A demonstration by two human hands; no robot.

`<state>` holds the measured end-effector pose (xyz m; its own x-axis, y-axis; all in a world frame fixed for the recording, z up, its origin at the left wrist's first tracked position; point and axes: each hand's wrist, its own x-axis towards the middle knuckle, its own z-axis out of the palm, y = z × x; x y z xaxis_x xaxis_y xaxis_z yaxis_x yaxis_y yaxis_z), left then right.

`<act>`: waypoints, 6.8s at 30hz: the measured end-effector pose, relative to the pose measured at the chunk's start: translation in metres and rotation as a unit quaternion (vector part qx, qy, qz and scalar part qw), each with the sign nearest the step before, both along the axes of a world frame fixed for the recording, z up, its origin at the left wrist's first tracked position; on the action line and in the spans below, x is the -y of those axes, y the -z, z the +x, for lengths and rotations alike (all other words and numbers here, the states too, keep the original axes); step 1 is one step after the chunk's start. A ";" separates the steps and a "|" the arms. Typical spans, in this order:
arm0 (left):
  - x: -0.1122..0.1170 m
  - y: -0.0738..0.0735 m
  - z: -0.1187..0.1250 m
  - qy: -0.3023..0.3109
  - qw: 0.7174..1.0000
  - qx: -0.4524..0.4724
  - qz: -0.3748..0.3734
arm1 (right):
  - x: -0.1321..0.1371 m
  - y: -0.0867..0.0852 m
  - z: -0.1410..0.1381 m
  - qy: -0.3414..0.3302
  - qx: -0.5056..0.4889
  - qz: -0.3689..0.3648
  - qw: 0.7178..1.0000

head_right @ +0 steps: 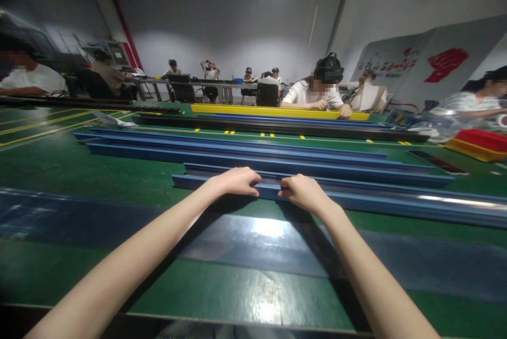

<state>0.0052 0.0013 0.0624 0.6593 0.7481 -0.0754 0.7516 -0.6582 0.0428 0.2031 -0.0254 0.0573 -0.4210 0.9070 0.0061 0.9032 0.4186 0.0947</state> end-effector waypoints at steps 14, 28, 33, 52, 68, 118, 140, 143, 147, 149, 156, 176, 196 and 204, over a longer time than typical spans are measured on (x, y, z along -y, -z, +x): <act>0.002 -0.002 -0.018 -0.009 0.999 -0.001 0.047 | -0.005 0.006 -0.039 -0.017 0.056 0.066 0.996; 0.004 -0.013 -0.062 -0.072 0.992 -0.089 0.050 | -0.003 0.005 -0.029 -0.044 -0.023 0.059 0.997; 0.010 -0.018 -0.074 -0.111 0.987 -0.111 0.037 | 0.002 0.010 0.004 -0.011 -0.053 0.067 0.996; 0.003 -0.003 -0.033 -0.031 0.990 -0.070 0.122 | -0.010 0.015 -0.057 -0.054 -0.024 0.111 0.992; 0.005 -0.011 -0.075 -0.121 0.985 -0.084 0.088 | -0.007 0.012 0.014 0.003 -0.080 0.121 0.989; -0.023 0.020 -0.069 -0.104 0.982 0.036 0.154 | -0.027 0.031 0.045 0.117 -0.076 0.169 0.976; -0.049 0.040 -0.077 -0.180 0.944 0.065 0.267 | -0.071 0.032 0.061 0.060 -0.080 0.140 0.985; -0.053 0.041 -0.078 -0.186 0.942 0.069 0.272 | -0.079 0.034 0.061 0.051 -0.072 0.146 0.985; -0.062 0.041 -0.080 -0.194 0.941 0.066 0.268 | -0.088 0.035 0.057 0.047 -0.056 0.148 0.986; -0.068 0.041 -0.082 -0.200 0.941 0.064 0.266 | -0.092 0.034 0.055 0.046 -0.053 0.149 0.986; -0.089 0.042 -0.089 -0.215 0.938 0.063 0.264 | -0.110 0.039 0.046 0.048 -0.071 0.174 0.981; -0.116 0.032 -0.090 -0.234 0.954 -0.001 0.186 | -0.142 0.040 0.046 0.014 -0.064 0.139 0.988; -0.104 0.028 -0.087 -0.218 0.966 -0.010 0.141 | -0.130 0.028 0.056 -0.024 -0.010 0.120 0.992; -0.161 0.001 -0.066 -0.171 0.965 0.050 0.192 | -0.187 -0.002 0.037 0.078 -0.039 0.107 0.990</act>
